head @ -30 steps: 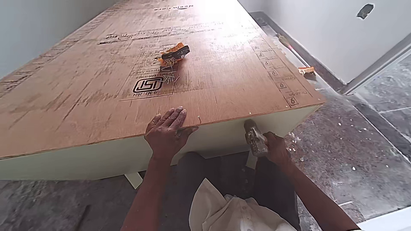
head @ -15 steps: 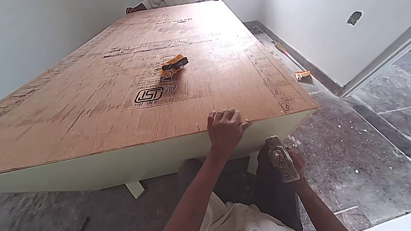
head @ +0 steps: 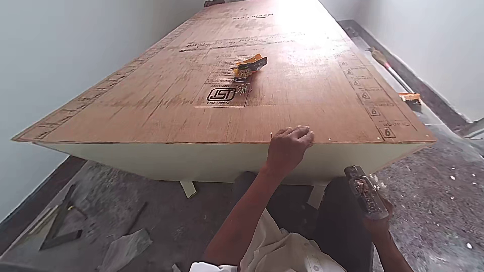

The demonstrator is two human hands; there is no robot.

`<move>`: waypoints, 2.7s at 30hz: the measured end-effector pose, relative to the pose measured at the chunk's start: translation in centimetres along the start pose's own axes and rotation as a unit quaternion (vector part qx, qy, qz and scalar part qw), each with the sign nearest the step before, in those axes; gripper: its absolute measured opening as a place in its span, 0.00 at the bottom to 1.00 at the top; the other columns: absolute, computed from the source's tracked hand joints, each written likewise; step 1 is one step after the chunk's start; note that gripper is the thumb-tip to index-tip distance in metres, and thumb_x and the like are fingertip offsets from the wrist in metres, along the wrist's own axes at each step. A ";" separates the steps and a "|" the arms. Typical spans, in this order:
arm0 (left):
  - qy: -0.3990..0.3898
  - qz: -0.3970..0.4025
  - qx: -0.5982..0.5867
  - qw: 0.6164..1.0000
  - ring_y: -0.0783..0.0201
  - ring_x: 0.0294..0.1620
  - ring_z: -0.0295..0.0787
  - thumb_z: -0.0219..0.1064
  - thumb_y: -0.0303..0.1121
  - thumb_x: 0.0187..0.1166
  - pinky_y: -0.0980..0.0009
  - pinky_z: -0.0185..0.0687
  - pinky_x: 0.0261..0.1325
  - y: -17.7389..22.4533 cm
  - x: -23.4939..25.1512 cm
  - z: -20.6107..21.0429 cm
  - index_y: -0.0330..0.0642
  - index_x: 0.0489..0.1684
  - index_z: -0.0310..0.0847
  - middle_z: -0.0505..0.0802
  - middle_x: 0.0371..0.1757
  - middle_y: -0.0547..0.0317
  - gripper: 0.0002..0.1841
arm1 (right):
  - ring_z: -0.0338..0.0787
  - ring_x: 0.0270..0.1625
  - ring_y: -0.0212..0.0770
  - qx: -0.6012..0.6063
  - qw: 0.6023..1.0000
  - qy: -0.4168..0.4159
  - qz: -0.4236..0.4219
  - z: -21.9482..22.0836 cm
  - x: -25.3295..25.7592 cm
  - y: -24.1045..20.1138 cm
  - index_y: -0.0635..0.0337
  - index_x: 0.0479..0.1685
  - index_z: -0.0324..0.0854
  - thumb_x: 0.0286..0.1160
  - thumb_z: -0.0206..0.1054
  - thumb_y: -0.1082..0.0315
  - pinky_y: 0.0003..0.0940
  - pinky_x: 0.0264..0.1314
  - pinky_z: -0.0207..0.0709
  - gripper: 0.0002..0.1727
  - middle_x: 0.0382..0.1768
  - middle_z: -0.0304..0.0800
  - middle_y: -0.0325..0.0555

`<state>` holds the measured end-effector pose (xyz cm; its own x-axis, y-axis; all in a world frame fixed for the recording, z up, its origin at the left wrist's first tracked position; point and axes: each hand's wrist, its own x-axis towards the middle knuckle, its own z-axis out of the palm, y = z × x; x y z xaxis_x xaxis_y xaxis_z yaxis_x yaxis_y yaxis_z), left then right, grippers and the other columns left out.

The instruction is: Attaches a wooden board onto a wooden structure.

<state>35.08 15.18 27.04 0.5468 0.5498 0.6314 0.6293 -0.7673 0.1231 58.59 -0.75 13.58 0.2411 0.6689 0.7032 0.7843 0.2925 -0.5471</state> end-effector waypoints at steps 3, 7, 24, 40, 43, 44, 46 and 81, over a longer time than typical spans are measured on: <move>0.109 0.057 0.100 0.987 0.58 0.67 0.89 0.67 0.43 0.83 0.60 0.76 0.70 -2.5 -1.9 -1.9 0.53 0.61 0.93 0.94 0.64 0.58 0.15 | 0.90 0.45 0.19 0.008 1.000 -0.007 0.013 0.1 -0.5 0.0 0.78 0.51 0.84 0.77 0.60 0.44 0.12 0.54 0.75 0.35 0.39 0.94 0.61; 0.067 -0.009 0.175 0.982 0.52 0.76 0.82 0.67 0.65 0.73 0.47 0.63 0.82 -8.5 -5.3 -5.7 0.52 0.71 0.87 0.91 0.70 0.58 0.34 | 0.91 0.40 0.26 0.009 0.999 -0.023 0.047 0.3 -0.6 -0.7 0.79 0.49 0.84 0.74 0.63 0.46 0.18 0.51 0.79 0.35 0.37 0.93 0.63; -0.045 -0.063 0.183 0.980 0.48 0.77 0.84 0.51 0.78 0.72 0.41 0.77 0.72 -12.6 -6.5 -5.9 0.55 0.73 0.87 0.89 0.75 0.57 0.44 | 0.77 0.16 0.19 0.301 0.915 -0.207 0.170 3.1 3.6 -6.7 0.42 0.31 0.82 0.78 0.56 0.28 0.17 0.18 0.74 0.29 0.17 0.79 0.21; 0.013 -0.070 0.233 0.970 0.53 0.71 0.89 0.41 0.83 0.70 0.46 0.83 0.64 -12.8 -6.6 -5.0 0.53 0.64 0.92 0.93 0.70 0.58 0.49 | 0.85 0.24 0.33 0.100 0.971 -0.150 -0.156 8.6 5.1 -11.6 0.57 0.34 0.81 0.88 0.38 0.33 0.25 0.25 0.76 0.39 0.22 0.84 0.44; 0.005 -0.072 0.235 0.969 0.52 0.71 0.90 0.40 0.83 0.70 0.46 0.84 0.63 -12.6 -6.7 -5.1 0.53 0.65 0.92 0.92 0.70 0.58 0.50 | 0.84 0.24 0.31 0.104 0.974 -0.150 -0.135 8.6 4.8 -11.2 0.58 0.31 0.82 0.89 0.41 0.37 0.23 0.26 0.77 0.36 0.19 0.83 0.44; 0.007 -0.071 0.235 0.969 0.52 0.70 0.90 0.41 0.83 0.70 0.46 0.84 0.63 -12.6 -6.7 -5.1 0.53 0.65 0.92 0.93 0.69 0.58 0.50 | 0.84 0.23 0.31 0.104 0.974 -0.151 -0.131 8.5 4.6 -11.0 0.58 0.29 0.81 0.89 0.42 0.38 0.22 0.27 0.76 0.36 0.19 0.82 0.44; 0.013 -0.069 0.238 0.969 0.53 0.70 0.90 0.41 0.83 0.70 0.46 0.84 0.63 -12.7 -6.7 -5.0 0.53 0.65 0.92 0.93 0.69 0.59 0.50 | 0.83 0.23 0.30 0.104 0.975 -0.151 -0.125 8.5 4.6 -10.6 0.59 0.28 0.80 0.88 0.42 0.39 0.21 0.26 0.76 0.36 0.18 0.81 0.44; 0.002 -0.102 0.204 0.974 0.47 0.75 0.86 0.47 0.82 0.69 0.40 0.77 0.74 -12.2 -7.2 -4.5 0.46 0.70 0.88 0.90 0.73 0.52 0.51 | 0.79 0.19 0.19 0.220 0.951 -0.201 0.085 6.9 3.2 -7.5 0.55 0.26 0.81 0.86 0.52 0.36 0.19 0.22 0.75 0.33 0.16 0.78 0.30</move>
<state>21.00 19.13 24.46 0.3863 0.6746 0.6291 0.8918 -0.4474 -0.0679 49.52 3.94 16.80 0.0351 0.9133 0.4058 0.4164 0.3557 -0.8367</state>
